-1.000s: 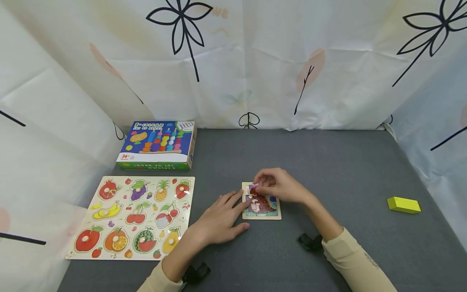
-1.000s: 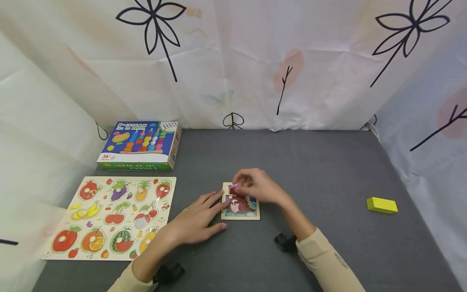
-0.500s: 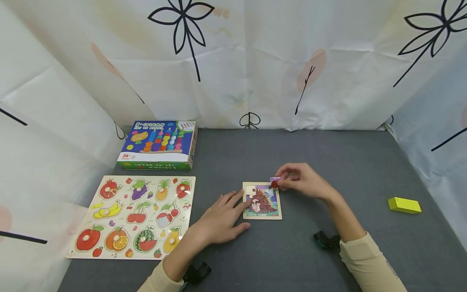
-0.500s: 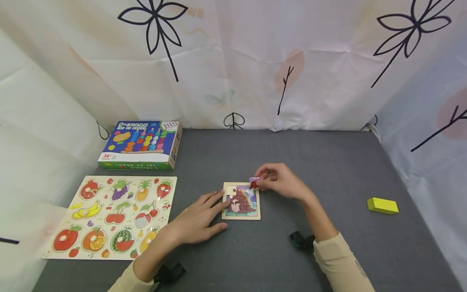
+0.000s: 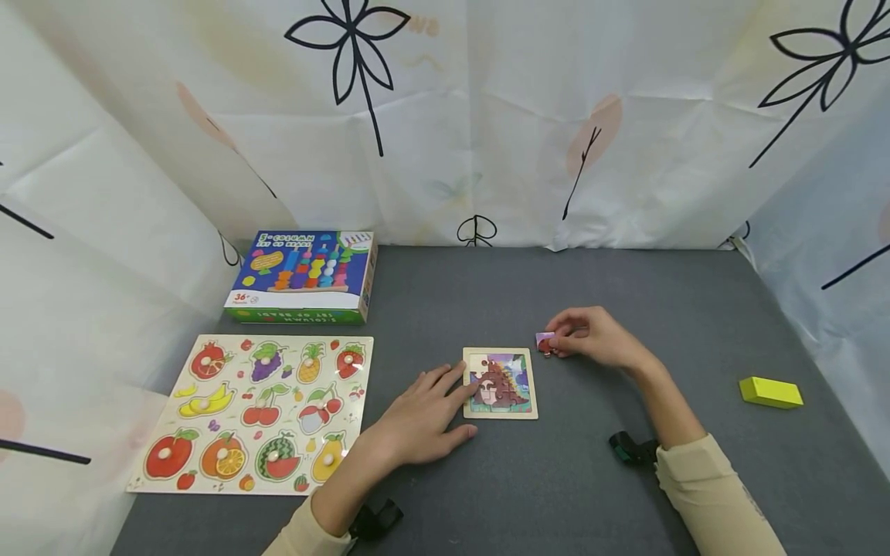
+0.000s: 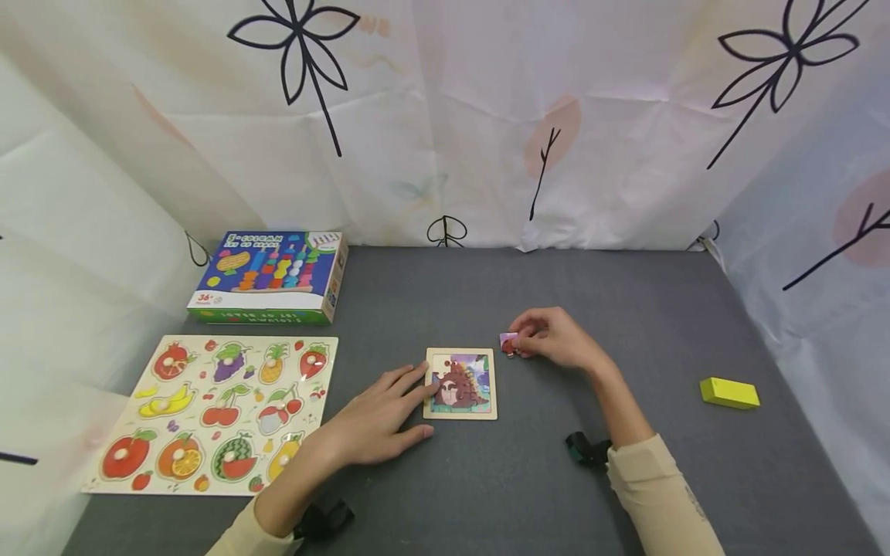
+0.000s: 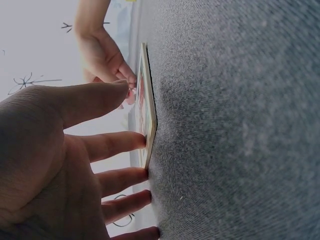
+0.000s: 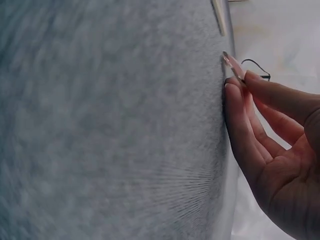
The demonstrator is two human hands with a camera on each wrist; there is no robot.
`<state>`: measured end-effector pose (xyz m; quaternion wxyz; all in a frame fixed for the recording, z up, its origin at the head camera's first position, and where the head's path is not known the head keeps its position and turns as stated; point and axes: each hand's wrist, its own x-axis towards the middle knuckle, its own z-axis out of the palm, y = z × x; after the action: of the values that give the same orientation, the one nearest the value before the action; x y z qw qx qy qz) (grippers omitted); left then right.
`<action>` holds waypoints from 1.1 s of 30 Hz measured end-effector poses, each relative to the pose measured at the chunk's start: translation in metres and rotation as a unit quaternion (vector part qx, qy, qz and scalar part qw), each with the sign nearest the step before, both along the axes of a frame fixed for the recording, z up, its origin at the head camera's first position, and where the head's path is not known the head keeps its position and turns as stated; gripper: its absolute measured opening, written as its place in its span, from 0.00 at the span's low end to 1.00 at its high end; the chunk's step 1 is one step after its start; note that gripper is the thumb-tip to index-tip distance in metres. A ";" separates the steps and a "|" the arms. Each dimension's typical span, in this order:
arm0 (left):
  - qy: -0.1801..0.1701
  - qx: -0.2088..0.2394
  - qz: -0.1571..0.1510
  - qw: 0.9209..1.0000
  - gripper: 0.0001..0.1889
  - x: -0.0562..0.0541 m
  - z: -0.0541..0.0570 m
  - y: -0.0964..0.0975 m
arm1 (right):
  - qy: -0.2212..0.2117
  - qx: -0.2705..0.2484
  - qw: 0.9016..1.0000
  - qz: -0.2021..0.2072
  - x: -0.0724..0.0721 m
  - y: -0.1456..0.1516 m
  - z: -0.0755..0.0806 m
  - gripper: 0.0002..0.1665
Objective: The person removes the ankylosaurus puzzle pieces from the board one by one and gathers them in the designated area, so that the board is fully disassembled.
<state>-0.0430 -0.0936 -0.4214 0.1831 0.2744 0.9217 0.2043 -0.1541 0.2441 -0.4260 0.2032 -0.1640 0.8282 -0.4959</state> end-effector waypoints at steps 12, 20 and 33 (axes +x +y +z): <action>0.007 -0.003 -0.001 1.000 0.35 0.000 -0.001 0.001 | 0.010 0.053 0.998 -0.013 -0.001 -0.004 0.000 0.14; 0.032 -0.005 0.007 0.999 0.33 -0.002 -0.004 0.003 | 0.013 0.061 0.997 -0.033 0.000 -0.001 0.000 0.14; 0.082 0.006 0.040 0.996 0.31 -0.002 -0.005 0.012 | -0.008 -0.013 1.000 -0.013 0.009 -0.013 0.004 0.14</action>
<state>-0.0453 -0.0814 -0.4267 0.0969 0.2545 0.9425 0.1935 -0.1453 0.2309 -0.4220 0.2015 -0.1521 0.8222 -0.5101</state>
